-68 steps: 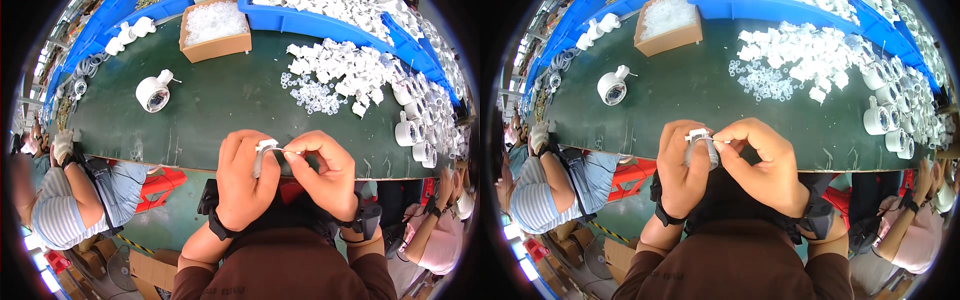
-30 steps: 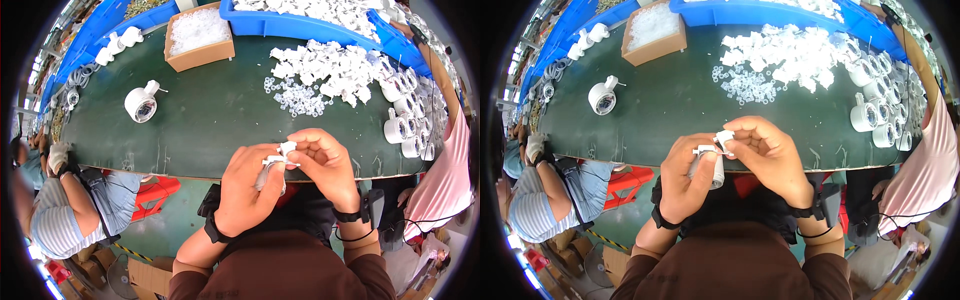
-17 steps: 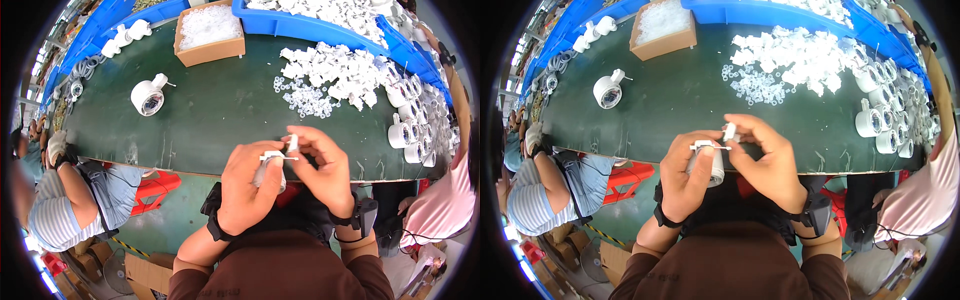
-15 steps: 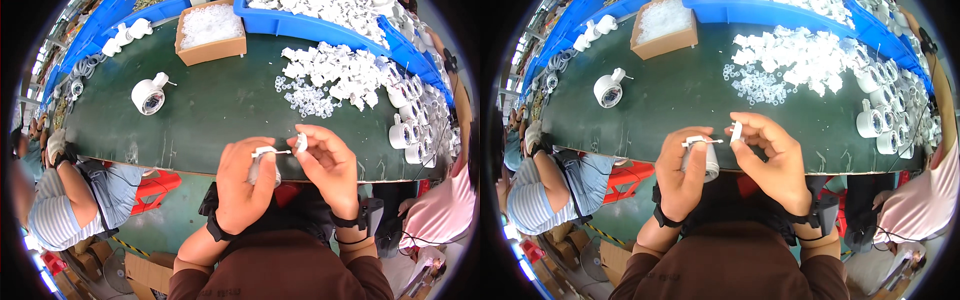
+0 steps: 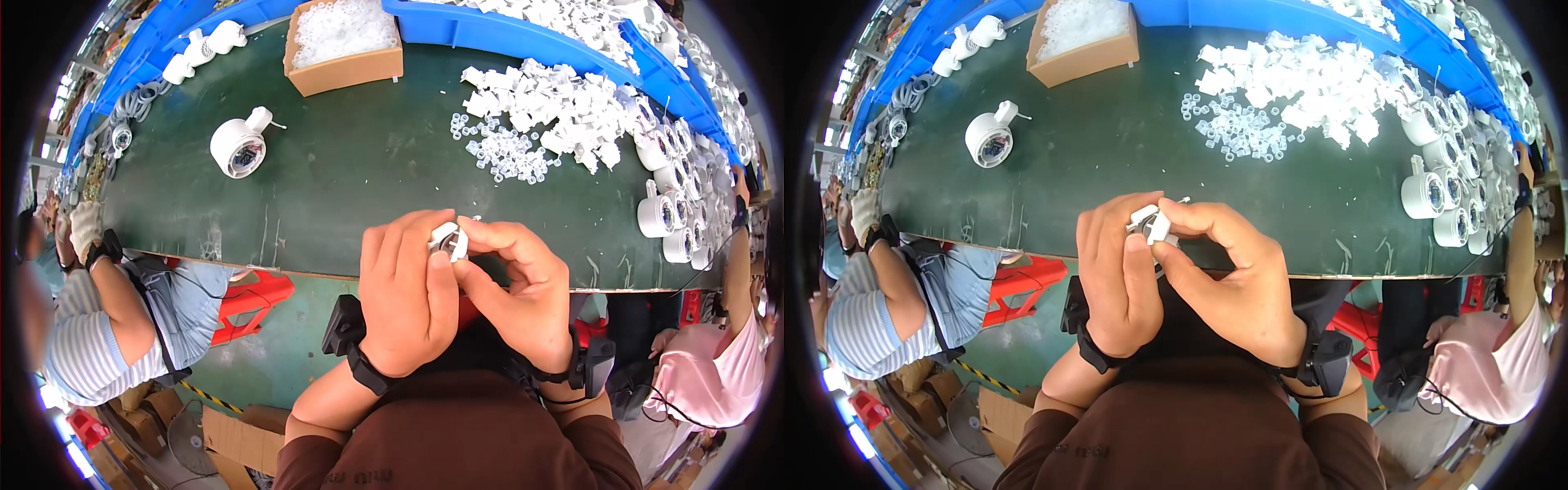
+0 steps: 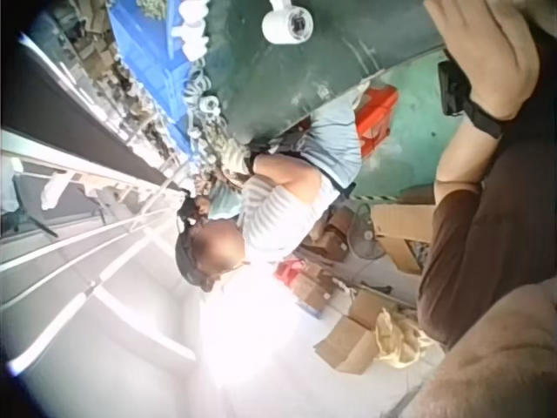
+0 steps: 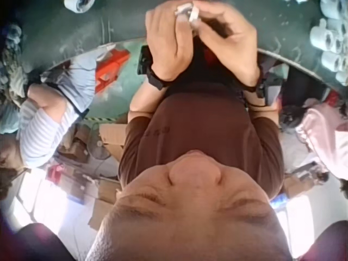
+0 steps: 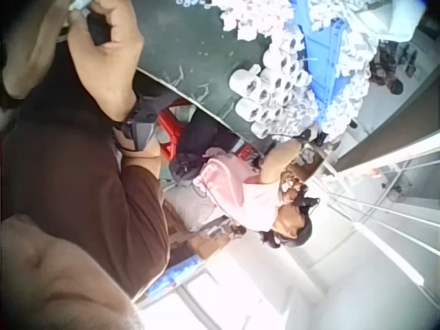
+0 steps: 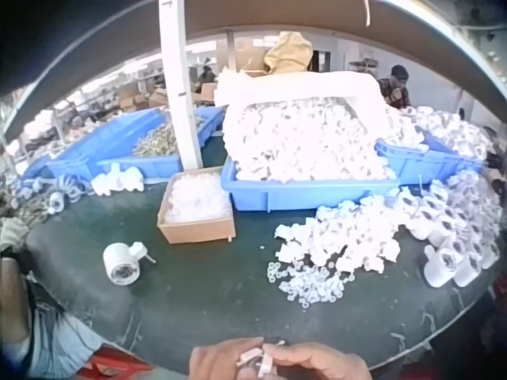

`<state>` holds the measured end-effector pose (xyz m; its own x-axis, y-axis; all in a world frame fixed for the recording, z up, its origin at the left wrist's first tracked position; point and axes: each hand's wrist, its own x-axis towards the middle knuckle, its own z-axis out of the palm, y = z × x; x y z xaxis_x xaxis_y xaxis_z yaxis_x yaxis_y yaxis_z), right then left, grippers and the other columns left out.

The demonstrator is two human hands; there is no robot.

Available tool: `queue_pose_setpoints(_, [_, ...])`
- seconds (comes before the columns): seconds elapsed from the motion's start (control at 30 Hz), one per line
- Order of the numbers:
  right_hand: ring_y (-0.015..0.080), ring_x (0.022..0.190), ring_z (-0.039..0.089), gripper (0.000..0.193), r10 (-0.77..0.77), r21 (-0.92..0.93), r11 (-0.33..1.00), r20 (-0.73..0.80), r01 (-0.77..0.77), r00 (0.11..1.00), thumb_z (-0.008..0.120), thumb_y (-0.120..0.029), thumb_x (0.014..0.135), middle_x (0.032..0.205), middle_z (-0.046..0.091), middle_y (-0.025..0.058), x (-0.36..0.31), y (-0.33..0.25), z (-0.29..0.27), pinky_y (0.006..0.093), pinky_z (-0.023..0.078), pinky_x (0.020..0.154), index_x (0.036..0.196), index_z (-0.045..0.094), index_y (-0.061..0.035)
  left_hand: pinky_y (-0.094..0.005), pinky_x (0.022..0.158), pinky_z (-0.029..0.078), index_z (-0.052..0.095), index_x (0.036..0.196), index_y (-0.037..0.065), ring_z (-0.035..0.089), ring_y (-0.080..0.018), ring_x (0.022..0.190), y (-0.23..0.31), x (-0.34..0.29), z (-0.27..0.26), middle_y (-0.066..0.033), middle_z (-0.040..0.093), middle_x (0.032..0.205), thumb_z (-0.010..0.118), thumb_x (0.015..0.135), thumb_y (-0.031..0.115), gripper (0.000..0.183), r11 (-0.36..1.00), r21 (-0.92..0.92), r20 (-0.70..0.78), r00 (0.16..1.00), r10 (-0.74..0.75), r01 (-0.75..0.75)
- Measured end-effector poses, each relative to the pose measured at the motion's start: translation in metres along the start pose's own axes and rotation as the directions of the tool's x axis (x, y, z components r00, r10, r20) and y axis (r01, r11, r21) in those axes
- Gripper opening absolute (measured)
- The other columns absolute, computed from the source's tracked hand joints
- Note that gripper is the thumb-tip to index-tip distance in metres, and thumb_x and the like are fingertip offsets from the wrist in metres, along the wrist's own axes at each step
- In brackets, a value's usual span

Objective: Assembling small white electronic components manually at a factory workbench.

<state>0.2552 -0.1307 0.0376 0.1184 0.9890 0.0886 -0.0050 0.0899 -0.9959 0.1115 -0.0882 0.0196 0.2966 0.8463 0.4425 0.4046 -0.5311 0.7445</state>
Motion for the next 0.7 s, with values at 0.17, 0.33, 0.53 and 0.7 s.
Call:
queue_pose_setpoints(0.17, [0.0169, 0.112, 0.066, 0.042, -0.014, -0.030, 0.999, -0.057, 0.012, 0.998, 0.069, 0.014, 0.089, 0.116, 0.068, 0.0085, -0.004, 0.003, 0.005, 0.0308, 0.051, 0.099, 0.129, 0.063, 0.0021, -0.0434, 0.087, 0.046, 0.062, 0.120, -0.002, 0.057, -0.0349, 0.096, -0.004, -0.003, 0.006, -0.0167, 0.066, 0.114, 0.050, 0.096, 0.015, 0.032, 0.998, 0.029, -0.027, 0.998, 0.063, -0.062])
queue_pose_setpoints(0.33, [0.0164, 0.111, 0.064, 0.043, -0.165, -0.185, 0.972, -0.122, 0.141, 0.979, 0.070, 0.012, 0.089, 0.115, 0.067, 0.0077, -0.014, 0.020, 0.012, 0.0310, 0.049, 0.099, 0.130, 0.063, 0.0006, -0.0422, 0.085, 0.044, 0.062, 0.118, -0.001, 0.056, -0.0336, 0.094, -0.006, -0.005, 0.010, -0.0154, 0.066, 0.113, 0.050, 0.096, 0.020, 0.033, 0.995, 0.067, -0.036, 0.996, 0.081, -0.079])
queue_pose_setpoints(0.53, [0.0151, 0.106, 0.063, 0.041, -0.190, -0.135, 0.976, -0.161, 0.169, 0.968, 0.067, 0.012, 0.093, 0.112, 0.065, 0.0065, -0.016, 0.030, 0.015, 0.0299, 0.050, 0.095, 0.131, 0.062, 0.0003, -0.0415, 0.086, 0.044, 0.062, 0.118, 0.000, 0.057, -0.0330, 0.095, -0.006, -0.003, 0.009, -0.0141, 0.066, 0.112, 0.053, 0.096, 0.022, 0.032, 0.993, 0.055, -0.013, 0.995, 0.103, -0.102])
queue_pose_setpoints(0.7, [0.0143, 0.106, 0.063, 0.035, -0.102, 0.064, 0.993, -0.030, 0.104, 0.994, 0.058, 0.010, 0.099, 0.117, 0.062, 0.0076, -0.019, 0.027, 0.004, 0.0273, 0.050, 0.091, 0.133, 0.061, 0.0012, -0.0409, 0.086, 0.044, 0.062, 0.114, 0.001, 0.060, -0.0321, 0.093, -0.011, 0.000, 0.003, -0.0126, 0.067, 0.109, 0.066, 0.089, 0.016, 0.029, 0.982, 0.050, 0.019, 0.983, 0.184, -0.184])
